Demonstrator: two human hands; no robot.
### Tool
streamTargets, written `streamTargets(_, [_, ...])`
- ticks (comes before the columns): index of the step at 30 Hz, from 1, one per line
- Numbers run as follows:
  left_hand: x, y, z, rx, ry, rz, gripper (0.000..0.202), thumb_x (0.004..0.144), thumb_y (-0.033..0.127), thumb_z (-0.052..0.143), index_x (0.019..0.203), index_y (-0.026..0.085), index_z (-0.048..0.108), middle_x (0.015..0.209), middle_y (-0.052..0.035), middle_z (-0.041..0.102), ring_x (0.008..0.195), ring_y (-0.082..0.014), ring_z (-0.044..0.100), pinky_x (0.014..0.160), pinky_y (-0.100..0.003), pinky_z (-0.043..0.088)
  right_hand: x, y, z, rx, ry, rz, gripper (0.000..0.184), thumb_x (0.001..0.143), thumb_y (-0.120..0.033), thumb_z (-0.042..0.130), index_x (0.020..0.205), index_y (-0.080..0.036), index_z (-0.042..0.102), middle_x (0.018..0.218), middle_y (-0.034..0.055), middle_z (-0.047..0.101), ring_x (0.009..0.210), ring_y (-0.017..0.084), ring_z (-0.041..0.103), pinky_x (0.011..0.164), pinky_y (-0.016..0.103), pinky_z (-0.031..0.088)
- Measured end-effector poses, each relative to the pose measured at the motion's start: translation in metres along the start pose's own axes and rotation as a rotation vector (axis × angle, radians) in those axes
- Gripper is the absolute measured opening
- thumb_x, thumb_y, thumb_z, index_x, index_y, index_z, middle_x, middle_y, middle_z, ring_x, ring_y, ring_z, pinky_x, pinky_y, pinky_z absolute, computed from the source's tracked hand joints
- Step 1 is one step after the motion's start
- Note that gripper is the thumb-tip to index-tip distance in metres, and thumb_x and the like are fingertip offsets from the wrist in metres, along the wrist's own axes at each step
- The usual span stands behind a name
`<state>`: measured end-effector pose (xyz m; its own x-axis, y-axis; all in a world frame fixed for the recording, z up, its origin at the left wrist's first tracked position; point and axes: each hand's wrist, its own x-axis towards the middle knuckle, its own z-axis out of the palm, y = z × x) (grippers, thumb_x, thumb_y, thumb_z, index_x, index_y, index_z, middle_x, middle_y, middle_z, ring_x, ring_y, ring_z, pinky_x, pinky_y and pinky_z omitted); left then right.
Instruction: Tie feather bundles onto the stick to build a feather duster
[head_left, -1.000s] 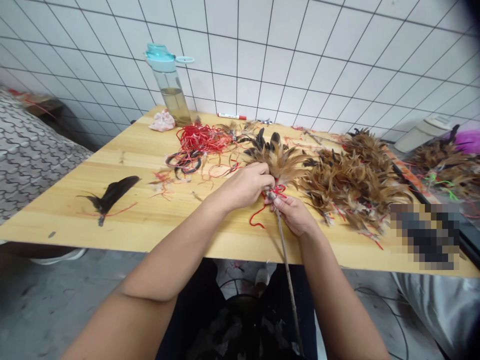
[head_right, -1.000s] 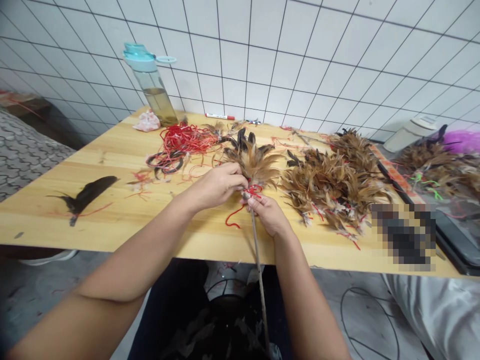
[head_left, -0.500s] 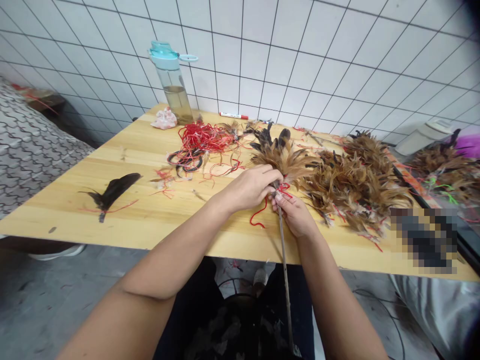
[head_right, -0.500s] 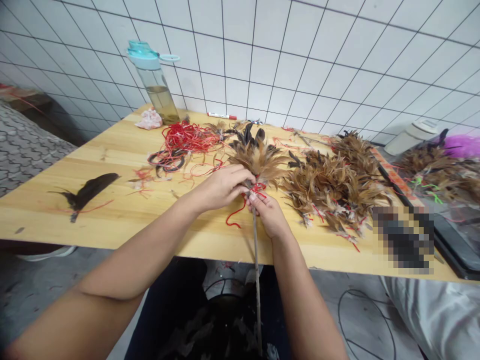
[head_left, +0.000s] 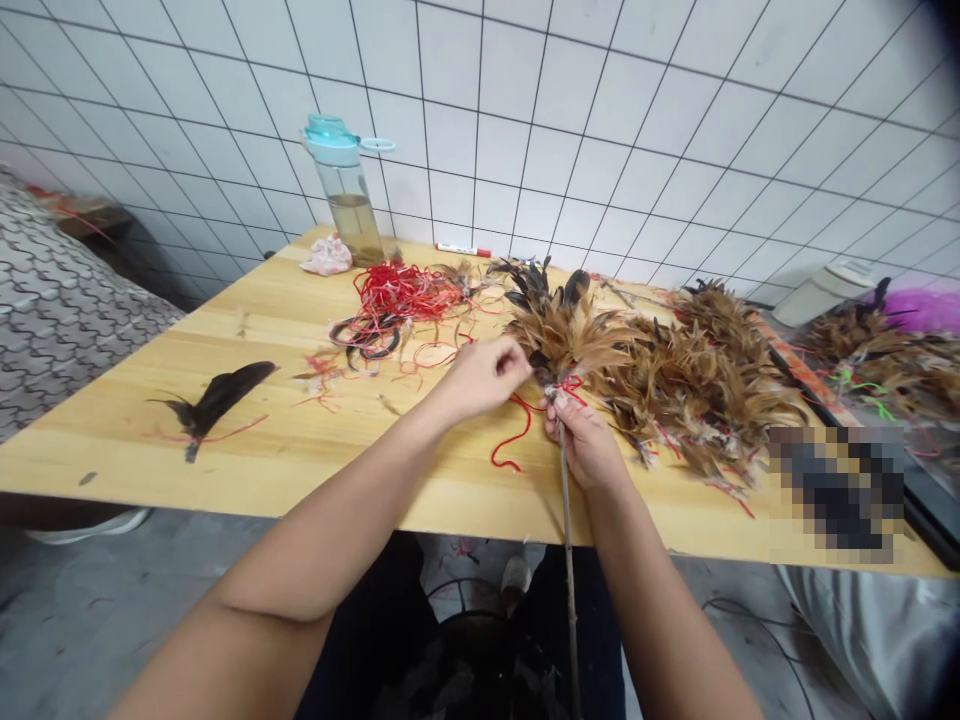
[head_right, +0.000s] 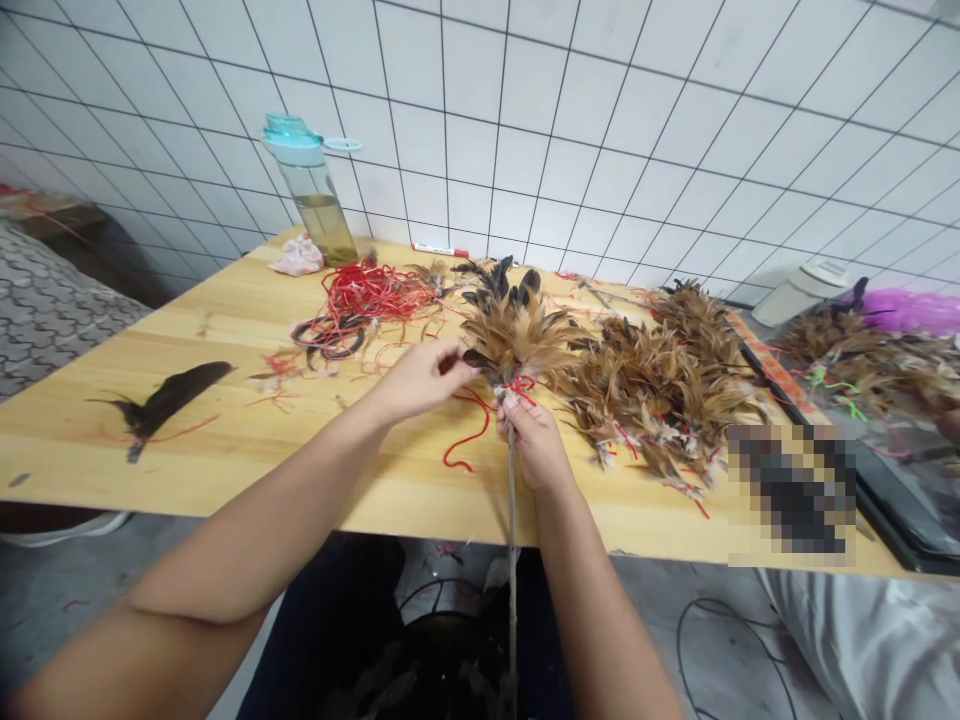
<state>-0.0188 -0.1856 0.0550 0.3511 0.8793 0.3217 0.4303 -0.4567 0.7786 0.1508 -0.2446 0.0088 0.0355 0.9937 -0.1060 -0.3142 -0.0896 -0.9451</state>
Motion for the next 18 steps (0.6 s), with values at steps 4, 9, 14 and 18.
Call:
streamTargets(4, [-0.005, 0.008, 0.017, -0.062, -0.071, -0.06, 0.026, 0.078, 0.041, 0.064, 0.073, 0.016, 0.057, 0.063, 0.0016, 0.059, 0.057, -0.0108, 0.05, 0.054, -0.023, 0.038, 0.003, 0.006, -0.004, -0.078, 0.012, -0.074, 0.035, 0.068, -0.052, 0.075, 0.065, -0.02, 0.059, 0.061, -0.0009, 0.052, 0.054, 0.011, 0.042, 0.053, 0.026, 0.034])
streamTargets(9, [-0.007, 0.01, 0.031, 0.036, 0.044, -0.139, 0.026, 0.08, 0.037, 0.062, 0.065, 0.015, 0.06, 0.059, -0.0008, 0.058, 0.057, -0.0122, 0.049, 0.056, -0.025, 0.035, 0.005, 0.012, -0.004, -0.375, -0.03, -0.254, 0.038, 0.082, -0.052, 0.062, 0.063, -0.021, 0.053, 0.062, -0.0011, 0.049, 0.062, 0.014, 0.044, 0.062, 0.028, 0.037])
streamTargets(14, [-0.005, 0.002, 0.034, -0.036, 0.003, -0.239, 0.025, 0.079, 0.035, 0.06, 0.065, 0.015, 0.062, 0.059, -0.0026, 0.06, 0.055, -0.013, 0.05, 0.055, -0.026, 0.034, 0.006, 0.017, -0.007, -0.522, -0.056, -0.322, 0.036, 0.089, -0.048, 0.053, 0.067, -0.02, 0.054, 0.066, -0.0002, 0.051, 0.065, 0.014, 0.047, 0.065, 0.028, 0.039])
streamTargets(18, [-0.005, 0.002, 0.032, -0.076, -0.018, -0.25, 0.026, 0.079, 0.036, 0.06, 0.066, 0.014, 0.064, 0.061, -0.0042, 0.064, 0.058, -0.0151, 0.056, 0.057, -0.026, 0.037, 0.008, 0.022, -0.011, -0.525, -0.093, -0.311, 0.034, 0.089, -0.051, 0.054, 0.075, -0.02, 0.059, 0.071, 0.0017, 0.056, 0.067, 0.015, 0.049, 0.063, 0.028, 0.04])
